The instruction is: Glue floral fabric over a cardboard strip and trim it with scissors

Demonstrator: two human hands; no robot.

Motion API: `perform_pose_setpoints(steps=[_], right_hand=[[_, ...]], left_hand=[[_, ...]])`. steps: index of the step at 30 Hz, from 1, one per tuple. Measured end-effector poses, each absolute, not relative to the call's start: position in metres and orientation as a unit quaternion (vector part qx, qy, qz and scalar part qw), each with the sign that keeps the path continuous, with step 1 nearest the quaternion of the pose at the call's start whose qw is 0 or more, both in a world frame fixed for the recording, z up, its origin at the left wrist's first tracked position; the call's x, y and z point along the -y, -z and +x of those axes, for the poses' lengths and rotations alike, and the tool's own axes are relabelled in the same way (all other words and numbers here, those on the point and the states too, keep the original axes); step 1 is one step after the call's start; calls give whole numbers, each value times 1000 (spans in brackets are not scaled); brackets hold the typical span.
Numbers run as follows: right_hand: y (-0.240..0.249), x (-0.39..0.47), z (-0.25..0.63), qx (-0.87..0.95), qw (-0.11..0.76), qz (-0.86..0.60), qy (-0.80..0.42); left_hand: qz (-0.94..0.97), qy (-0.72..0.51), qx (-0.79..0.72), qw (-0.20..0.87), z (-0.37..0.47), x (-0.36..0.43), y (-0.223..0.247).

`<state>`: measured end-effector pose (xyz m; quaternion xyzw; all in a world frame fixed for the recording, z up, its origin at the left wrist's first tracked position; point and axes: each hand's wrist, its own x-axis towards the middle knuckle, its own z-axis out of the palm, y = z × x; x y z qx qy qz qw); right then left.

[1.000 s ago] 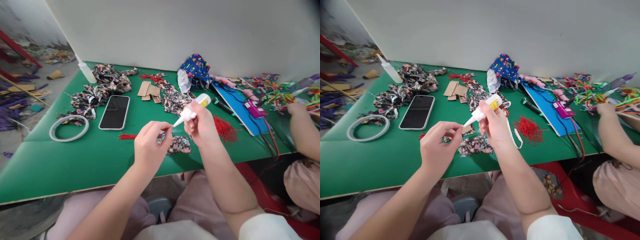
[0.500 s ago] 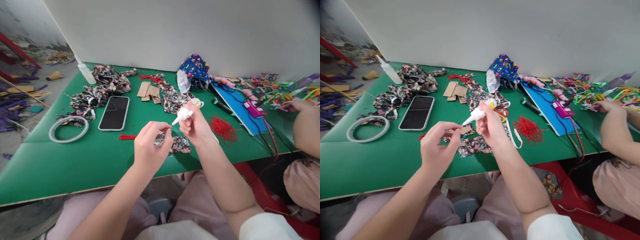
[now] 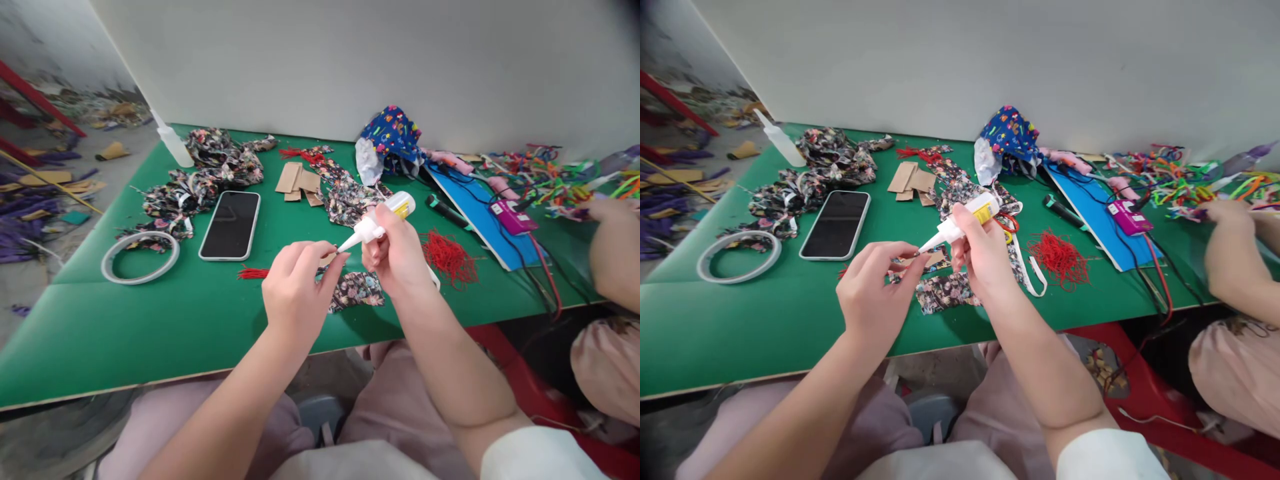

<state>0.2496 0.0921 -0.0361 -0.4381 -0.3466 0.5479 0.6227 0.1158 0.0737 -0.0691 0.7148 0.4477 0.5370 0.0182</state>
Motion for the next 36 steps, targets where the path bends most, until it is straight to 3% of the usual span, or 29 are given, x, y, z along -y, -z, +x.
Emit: perform_pose_setpoints(steps=[22, 36], right_hand=[[35, -87, 242, 378, 663, -474, -440], [35, -86, 240, 372, 655, -485, -445]], left_hand=[[684, -574, -448, 31, 117, -71, 66], [660, -557, -489, 116, 119, -70, 60]])
